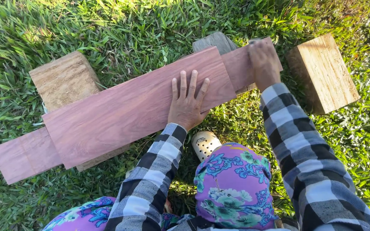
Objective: Sanding a piece of wood outdoors.
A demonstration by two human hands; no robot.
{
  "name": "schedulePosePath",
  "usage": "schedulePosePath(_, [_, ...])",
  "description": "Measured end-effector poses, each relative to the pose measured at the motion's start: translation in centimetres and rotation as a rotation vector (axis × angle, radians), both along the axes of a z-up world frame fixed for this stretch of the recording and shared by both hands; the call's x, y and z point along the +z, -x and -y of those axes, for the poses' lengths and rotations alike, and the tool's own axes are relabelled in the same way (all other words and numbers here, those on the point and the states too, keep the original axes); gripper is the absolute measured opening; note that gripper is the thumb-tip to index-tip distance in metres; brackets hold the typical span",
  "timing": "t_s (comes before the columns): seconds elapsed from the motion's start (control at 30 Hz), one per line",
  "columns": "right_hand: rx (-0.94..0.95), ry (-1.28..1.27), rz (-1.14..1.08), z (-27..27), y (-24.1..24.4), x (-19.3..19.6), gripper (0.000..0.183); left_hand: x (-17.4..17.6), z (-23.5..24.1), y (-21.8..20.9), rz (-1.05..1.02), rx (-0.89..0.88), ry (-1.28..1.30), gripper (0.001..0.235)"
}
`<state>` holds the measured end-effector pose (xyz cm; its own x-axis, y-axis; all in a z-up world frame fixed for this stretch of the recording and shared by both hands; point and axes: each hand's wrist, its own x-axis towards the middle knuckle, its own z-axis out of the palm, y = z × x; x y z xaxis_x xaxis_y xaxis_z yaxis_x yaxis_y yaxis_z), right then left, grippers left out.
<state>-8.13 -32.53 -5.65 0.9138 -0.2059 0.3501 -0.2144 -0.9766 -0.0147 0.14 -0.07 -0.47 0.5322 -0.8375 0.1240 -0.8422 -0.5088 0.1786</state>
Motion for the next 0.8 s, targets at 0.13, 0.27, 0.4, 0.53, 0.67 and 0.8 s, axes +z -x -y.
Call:
schedulePosePath(0.13, [0.283,0.160,-0.040,-2.5,-1.2,0.2,0.054,0.0,-0.1,0.0,-0.006,-0.010,-0.002,0.103])
schedulePosePath(0.27, [0.082,-0.010,-0.128,0.6,-0.7,2.9,0.048,-0.2,0.0,0.0,0.017,0.001,0.020,0.103])
schedulePosePath(0.4, [0.013,0.206,-0.068,1.9,-0.4,0.3,0.056,0.5,0.0,0.0,-0.009,-0.004,-0.007,0.105])
schedulePosePath(0.53, [0.111,0.225,-0.099,-2.6,2.0,1.0,0.056,-0.3,-0.1,0.1,0.014,-0.001,0.016,0.104])
schedulePosePath(0.67, [0.171,0.045,-0.072,-2.4,0.7,1.8,0.052,-0.3,0.0,0.2,0.021,0.004,0.019,0.105])
schedulePosePath(0.8, [0.113,0.022,-0.027,-1.2,-2.7,1.4,0.048,0.1,-0.1,0.1,0.010,0.000,0.054,0.105])
